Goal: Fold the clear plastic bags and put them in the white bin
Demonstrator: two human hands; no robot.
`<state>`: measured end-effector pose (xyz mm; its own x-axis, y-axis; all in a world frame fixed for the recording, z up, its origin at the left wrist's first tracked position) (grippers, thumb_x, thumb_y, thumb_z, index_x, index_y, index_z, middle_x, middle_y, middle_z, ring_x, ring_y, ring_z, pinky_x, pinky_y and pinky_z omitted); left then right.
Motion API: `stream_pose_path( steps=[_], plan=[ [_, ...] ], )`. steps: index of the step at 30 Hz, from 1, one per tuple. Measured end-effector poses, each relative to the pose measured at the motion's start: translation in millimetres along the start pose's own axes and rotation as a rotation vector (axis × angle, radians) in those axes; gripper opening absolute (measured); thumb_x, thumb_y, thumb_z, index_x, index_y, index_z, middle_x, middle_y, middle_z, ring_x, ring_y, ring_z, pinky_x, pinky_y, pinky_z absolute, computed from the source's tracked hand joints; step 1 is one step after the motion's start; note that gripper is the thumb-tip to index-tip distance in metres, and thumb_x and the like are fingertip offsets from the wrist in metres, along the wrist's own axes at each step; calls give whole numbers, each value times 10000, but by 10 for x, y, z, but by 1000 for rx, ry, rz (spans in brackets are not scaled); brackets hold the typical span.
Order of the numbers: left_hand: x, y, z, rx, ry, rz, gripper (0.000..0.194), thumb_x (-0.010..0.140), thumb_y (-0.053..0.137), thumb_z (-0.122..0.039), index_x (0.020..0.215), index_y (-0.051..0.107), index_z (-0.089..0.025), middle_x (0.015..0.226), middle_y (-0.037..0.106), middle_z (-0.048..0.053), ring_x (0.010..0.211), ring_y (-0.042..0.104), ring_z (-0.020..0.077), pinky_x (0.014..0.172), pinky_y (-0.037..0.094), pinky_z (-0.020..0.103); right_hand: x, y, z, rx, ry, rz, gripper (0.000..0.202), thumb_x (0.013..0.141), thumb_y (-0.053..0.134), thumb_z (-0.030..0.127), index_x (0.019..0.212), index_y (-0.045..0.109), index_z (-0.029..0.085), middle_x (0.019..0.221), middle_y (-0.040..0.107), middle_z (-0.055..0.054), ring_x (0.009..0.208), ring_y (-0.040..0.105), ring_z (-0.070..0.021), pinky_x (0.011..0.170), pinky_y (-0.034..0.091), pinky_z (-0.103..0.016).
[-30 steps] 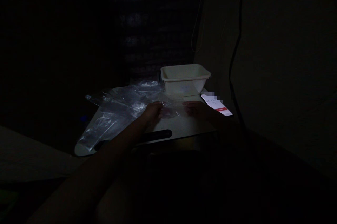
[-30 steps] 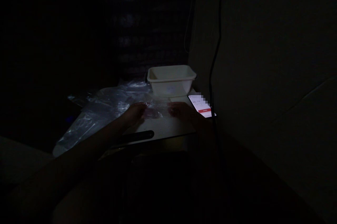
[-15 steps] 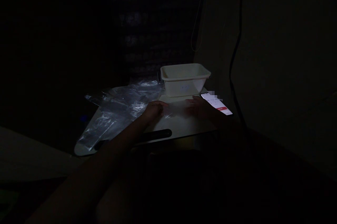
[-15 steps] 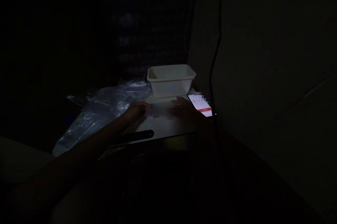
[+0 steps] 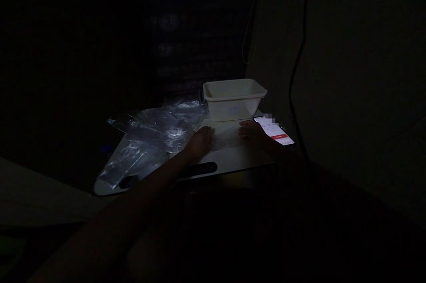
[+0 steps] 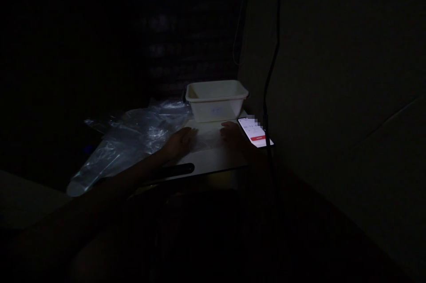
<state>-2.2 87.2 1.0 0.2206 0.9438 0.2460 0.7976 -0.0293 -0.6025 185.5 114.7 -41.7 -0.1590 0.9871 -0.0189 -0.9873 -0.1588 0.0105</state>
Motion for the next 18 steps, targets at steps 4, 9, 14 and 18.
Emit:
stream_pose_path(
  steps=[4, 9, 14, 18],
  plan=[
    [-127, 263, -79, 319, 77, 189, 440, 748, 387, -243, 1160, 386, -90, 1271, 334, 157, 1179, 276, 222, 960, 183, 369, -35, -127, 270, -307, -157, -207, 163, 633, 459, 151, 728, 575, 213, 937, 588, -34, 1038, 424, -221, 902, 308, -360],
    [-250, 432, -100, 651, 70, 280, 509, 796, 290, -283, 1221, 269, -5, 1295, 238, 226, 1212, 159, 288, 946, 150, 456, -203, 378, 486, -885, -458, -112, 336, 745, 346, 232, 1008, 536, 148, 1088, 538, -93, 1046, 442, -207, 930, 288, -368],
    [-292, 481, -121, 734, 81, 316, 488, 808, 239, -273, 1232, 269, -35, 1308, 217, 206, 1216, 136, 290, 932, 145, 501, -347, 1048, 334, -1201, -630, 184, 445, 803, 275, 321, 1163, 410, 98, 1241, 393, -133, 1167, 305, -208, 952, 231, -402],
    [-306, 490, -104, 715, 70, 340, 505, 807, 228, -272, 1252, 228, -33, 1319, 196, 194, 1222, 110, 286, 931, 117, 522, -377, 1188, 251, -1324, -629, 223, 477, 818, 238, 353, 1199, 362, 95, 1282, 328, -144, 1197, 244, -221, 956, 170, -443]
  ],
)
Point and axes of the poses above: each hand's wrist, its own x-axis towards the middle knuckle, its own y-axis out of the palm, z = x × y, the point moved 9 cm from there along x, towards the middle knuckle
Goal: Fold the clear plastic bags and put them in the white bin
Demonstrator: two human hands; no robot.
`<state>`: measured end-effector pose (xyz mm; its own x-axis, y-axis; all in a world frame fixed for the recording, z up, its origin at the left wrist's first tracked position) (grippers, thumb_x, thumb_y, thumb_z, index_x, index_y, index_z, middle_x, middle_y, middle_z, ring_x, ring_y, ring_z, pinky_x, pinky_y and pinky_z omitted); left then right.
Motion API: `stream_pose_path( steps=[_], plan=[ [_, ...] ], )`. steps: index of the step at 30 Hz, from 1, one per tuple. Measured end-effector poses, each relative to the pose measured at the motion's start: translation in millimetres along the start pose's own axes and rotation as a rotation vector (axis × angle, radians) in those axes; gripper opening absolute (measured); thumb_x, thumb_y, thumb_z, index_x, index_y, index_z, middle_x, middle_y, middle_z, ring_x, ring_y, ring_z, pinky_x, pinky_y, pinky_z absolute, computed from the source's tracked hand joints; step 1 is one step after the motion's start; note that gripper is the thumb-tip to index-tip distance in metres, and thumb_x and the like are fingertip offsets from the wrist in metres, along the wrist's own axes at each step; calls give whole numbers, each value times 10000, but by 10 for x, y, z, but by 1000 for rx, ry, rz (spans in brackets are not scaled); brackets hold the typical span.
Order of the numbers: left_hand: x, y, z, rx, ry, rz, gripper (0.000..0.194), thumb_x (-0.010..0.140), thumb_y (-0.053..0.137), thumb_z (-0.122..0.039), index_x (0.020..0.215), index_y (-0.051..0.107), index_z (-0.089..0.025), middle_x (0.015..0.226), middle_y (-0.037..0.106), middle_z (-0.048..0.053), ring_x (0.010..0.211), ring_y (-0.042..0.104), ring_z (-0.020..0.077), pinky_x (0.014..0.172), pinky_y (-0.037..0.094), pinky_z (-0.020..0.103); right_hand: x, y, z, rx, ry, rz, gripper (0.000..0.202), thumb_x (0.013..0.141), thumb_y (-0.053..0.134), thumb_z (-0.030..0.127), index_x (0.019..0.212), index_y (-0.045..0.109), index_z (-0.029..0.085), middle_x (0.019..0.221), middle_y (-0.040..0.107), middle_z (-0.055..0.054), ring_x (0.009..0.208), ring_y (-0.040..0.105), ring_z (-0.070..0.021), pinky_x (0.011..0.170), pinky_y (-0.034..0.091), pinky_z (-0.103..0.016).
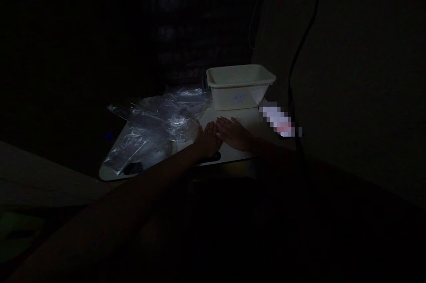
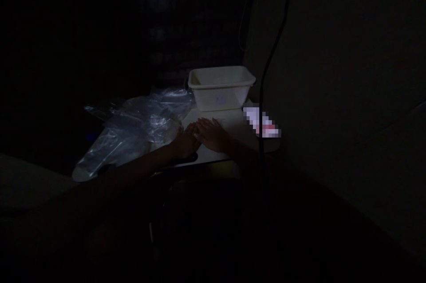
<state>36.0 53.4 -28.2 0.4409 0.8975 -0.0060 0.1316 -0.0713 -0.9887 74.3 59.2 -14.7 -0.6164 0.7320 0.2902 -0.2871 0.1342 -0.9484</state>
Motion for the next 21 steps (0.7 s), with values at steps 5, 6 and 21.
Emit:
stream_pose_path(
  steps=[5, 6, 21],
  plan=[
    [-7, 34, 6, 29, -14, 57, 515, 811, 208, -265, 1258, 205, -8, 1330, 147, 199, 1228, 82, 281, 928, 78, 539, -15, 51, 5, -47, -21, 21, 476, 822, 222, 354, 1204, 357, 105, 1279, 334, -141, 1191, 255, -219, 949, 152, -454],
    [-9, 41, 8, 32, -22, 71, 518, 812, 202, -265, 1260, 196, -5, 1332, 137, 197, 1230, 77, 278, 927, 74, 542, -17, 56, 1, -47, -21, 19, 476, 822, 221, 354, 1203, 359, 103, 1278, 336, -142, 1189, 259, -221, 947, 150, -457],
    [-9, 40, 14, 80, -60, 80, 523, 813, 192, -299, 1265, 203, -37, 1339, 153, 168, 1231, 86, 269, 930, 55, 546, -16, 143, -48, -104, 5, 45, 455, 831, 202, 356, 1198, 366, 142, 1277, 343, -123, 1183, 277, -195, 945, 157, -461]
  ],
)
Point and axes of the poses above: each hand's wrist, its own x-axis towards the middle knuckle, its own y-axis out of the palm, z = x × y, the point moved 9 cm from there along x, towards the middle knuckle
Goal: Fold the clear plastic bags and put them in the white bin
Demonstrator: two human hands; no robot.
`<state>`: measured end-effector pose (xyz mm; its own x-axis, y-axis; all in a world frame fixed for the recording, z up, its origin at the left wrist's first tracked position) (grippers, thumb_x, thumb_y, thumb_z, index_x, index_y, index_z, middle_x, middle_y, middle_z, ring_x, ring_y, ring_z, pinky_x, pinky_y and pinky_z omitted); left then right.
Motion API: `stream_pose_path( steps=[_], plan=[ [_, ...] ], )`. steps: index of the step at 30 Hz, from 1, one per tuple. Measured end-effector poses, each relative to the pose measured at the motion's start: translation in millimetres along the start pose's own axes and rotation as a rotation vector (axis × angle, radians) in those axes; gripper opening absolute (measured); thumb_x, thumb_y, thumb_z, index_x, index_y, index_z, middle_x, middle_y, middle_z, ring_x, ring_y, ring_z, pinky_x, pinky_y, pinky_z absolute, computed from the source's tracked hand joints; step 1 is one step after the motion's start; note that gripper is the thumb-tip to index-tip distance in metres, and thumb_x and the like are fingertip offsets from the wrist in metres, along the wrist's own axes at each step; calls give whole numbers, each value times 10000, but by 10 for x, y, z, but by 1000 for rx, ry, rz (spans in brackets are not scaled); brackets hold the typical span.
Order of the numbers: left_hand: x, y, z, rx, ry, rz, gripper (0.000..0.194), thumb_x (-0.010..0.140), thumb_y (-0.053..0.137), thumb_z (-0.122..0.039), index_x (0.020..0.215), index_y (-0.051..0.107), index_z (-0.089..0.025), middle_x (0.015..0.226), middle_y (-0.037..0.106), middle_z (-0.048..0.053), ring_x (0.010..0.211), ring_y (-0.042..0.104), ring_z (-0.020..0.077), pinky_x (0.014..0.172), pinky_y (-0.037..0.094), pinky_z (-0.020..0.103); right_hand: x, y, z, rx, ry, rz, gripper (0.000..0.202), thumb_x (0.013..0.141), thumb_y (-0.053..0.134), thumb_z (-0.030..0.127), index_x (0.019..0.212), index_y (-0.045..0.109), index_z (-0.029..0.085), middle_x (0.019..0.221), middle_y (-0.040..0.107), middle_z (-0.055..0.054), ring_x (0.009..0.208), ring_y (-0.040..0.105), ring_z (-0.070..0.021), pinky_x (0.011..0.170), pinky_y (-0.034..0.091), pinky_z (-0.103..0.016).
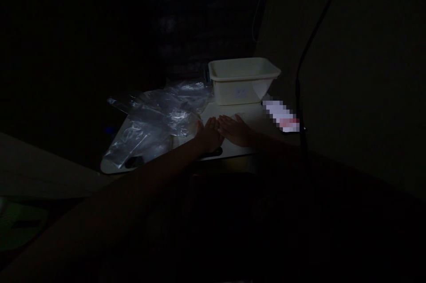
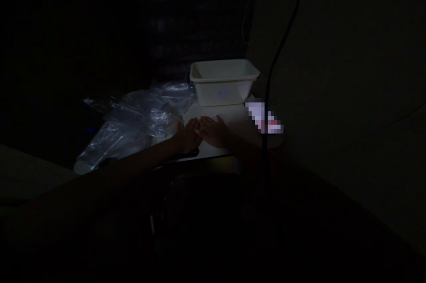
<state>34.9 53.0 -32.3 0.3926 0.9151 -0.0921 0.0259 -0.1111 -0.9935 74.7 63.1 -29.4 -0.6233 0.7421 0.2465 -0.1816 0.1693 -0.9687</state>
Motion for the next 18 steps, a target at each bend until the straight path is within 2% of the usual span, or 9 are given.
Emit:
stream_pose_path(
  steps=[6, 18],
  plan=[
    [7, 32, 2, 119, -15, 66, 543, 819, 108, -322, 1277, 158, -35, 1353, 118, 144, 1236, 55, 256, 933, 94, 540, -22, -15, -19, -78, 21, 24, 477, 839, 161, 352, 1197, 358, 106, 1283, 333, -120, 1182, 278, -210, 924, 175, -500],
    [13, 42, 6, 172, -8, 40, 584, 819, 85, -381, 1274, 166, -24, 1346, 133, 159, 1234, 81, 259, 934, 85, 540, -64, 6, -237, -202, 41, -26, 446, 844, 161, 325, 1184, 364, 119, 1274, 346, -132, 1172, 292, -212, 903, 207, -488]
  ],
)
Point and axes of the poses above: each hand's wrist, its own x-axis towards the middle knuckle, its own y-axis out of the palm, z = x × y, the point moved 9 cm from there along x, towards the middle knuckle
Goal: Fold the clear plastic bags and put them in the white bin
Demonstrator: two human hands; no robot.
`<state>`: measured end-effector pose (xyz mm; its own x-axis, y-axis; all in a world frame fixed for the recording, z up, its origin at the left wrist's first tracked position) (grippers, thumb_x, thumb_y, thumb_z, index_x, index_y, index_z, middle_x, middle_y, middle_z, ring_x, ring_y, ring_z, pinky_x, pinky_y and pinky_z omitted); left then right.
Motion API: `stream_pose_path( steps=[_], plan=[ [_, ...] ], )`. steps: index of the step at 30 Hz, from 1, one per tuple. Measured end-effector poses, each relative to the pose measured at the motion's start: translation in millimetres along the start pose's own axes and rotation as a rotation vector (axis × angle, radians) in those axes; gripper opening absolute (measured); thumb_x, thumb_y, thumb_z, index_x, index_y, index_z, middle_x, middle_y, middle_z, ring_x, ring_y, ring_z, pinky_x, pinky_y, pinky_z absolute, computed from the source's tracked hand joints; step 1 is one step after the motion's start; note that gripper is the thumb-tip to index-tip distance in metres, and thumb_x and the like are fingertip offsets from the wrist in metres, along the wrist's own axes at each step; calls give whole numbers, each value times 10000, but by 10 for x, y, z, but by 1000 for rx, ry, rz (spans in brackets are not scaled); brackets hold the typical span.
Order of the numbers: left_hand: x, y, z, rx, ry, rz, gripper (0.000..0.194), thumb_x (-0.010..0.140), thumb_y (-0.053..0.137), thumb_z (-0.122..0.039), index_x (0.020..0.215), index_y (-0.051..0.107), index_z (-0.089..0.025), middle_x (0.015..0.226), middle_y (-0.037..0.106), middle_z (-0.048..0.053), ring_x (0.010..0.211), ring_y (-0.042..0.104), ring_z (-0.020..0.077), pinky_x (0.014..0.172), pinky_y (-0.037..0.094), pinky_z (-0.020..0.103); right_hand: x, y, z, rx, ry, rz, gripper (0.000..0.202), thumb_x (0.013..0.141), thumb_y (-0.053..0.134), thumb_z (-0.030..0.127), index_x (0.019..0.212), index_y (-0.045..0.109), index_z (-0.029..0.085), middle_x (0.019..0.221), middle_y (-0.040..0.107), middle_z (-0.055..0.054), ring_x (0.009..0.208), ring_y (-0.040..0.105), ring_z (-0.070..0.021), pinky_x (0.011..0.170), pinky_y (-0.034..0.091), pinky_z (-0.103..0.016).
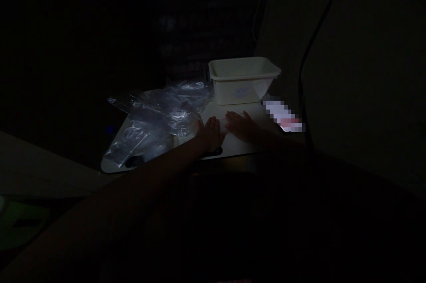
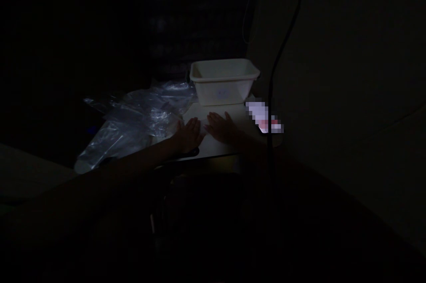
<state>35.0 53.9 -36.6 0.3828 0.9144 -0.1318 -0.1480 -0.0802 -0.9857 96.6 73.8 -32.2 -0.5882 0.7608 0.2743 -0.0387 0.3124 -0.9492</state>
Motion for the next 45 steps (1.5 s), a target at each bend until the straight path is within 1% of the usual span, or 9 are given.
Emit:
stream_pose_path(
  steps=[10, 16, 23, 26, 28, 33, 37, 41, 45],
  plan=[
    [0, -2, 1, -16, 3, -13, 576, 824, 102, -382, 1270, 178, -26, 1344, 137, 166, 1231, 85, 269, 928, 97, 545, -27, 166, -269, -32, 22, 20, 451, 841, 157, 323, 1188, 354, 114, 1288, 315, -152, 1187, 255, -234, 887, 199, -533],
    [-22, -29, -13, -14, 2, 4, 569, 828, 98, -370, 1268, 179, -19, 1345, 125, 171, 1233, 79, 262, 933, 105, 532, -92, 173, -401, -79, 62, 34, 437, 843, 157, 285, 1195, 333, 95, 1294, 302, -155, 1197, 227, -224, 892, 199, -529],
    [-18, -19, -4, -24, -1, 10, 575, 825, 94, -380, 1273, 170, -28, 1349, 112, 162, 1234, 70, 260, 933, 101, 533, -138, 181, -635, -82, 174, 102, 405, 828, 204, 288, 1172, 372, 157, 1272, 347, -131, 1178, 271, -230, 887, 233, -513],
    [-16, -10, 0, -12, 1, -12, 567, 826, 90, -377, 1271, 184, -37, 1345, 127, 164, 1233, 87, 258, 929, 103, 537, -229, 203, -664, -111, 132, 128, 365, 816, 249, 225, 1141, 406, 176, 1263, 366, -110, 1174, 282, -227, 892, 231, -500],
    [-20, -4, 0, 4, 1, -22, 560, 826, 100, -374, 1267, 200, -44, 1342, 146, 164, 1232, 96, 259, 929, 115, 531, -287, 159, -649, -135, 90, 101, 364, 800, 259, 162, 1126, 420, 171, 1257, 378, -97, 1184, 265, -218, 904, 220, -480],
    [-47, -111, -6, -29, 13, -73, 543, 824, 125, -385, 1218, 307, -59, 1309, 250, 174, 1207, 185, 278, 906, 180, 522, -307, -29, -793, -102, 252, 35, 357, 759, 277, 110, 1051, 482, 108, 1153, 485, -129, 1104, 382, -218, 908, 254, -425],
    [-16, -293, 41, -134, -5, -150, 507, 833, 122, -362, 965, 539, -107, 1016, 550, 148, 983, 478, 236, 828, 331, 403, -217, -110, -746, -50, 214, 6, 329, 737, 301, 97, 964, 535, 149, 1070, 548, -83, 1046, 437, -188, 952, 221, -393],
    [109, -353, 122, -250, -58, -188, 322, 785, 287, -207, 839, 580, -86, 894, 593, 144, 851, 546, 192, 726, 391, 264, -161, -70, -555, -28, 107, 74, 329, 737, 314, 81, 934, 550, 199, 1074, 546, -49, 1050, 434, -169, 973, 203, -378],
    [218, -328, 247, -459, -179, -212, 272, 717, 378, -139, 911, 558, -74, 916, 600, 132, 856, 553, 181, 702, 397, 227, -132, -34, -400, -19, 55, 109, 369, 737, 313, 61, 1002, 528, 203, 1122, 516, -47, 1086, 404, -161, 959, 231, -364]
  ],
)
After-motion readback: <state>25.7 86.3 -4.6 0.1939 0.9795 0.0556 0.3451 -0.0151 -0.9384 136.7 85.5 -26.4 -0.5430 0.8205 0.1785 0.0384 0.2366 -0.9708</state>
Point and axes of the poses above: each hand's wrist, its own x-axis towards the middle knuckle, its own y-axis out of the palm, z = x × y, the point moved 9 cm from there along x, towards the middle knuckle
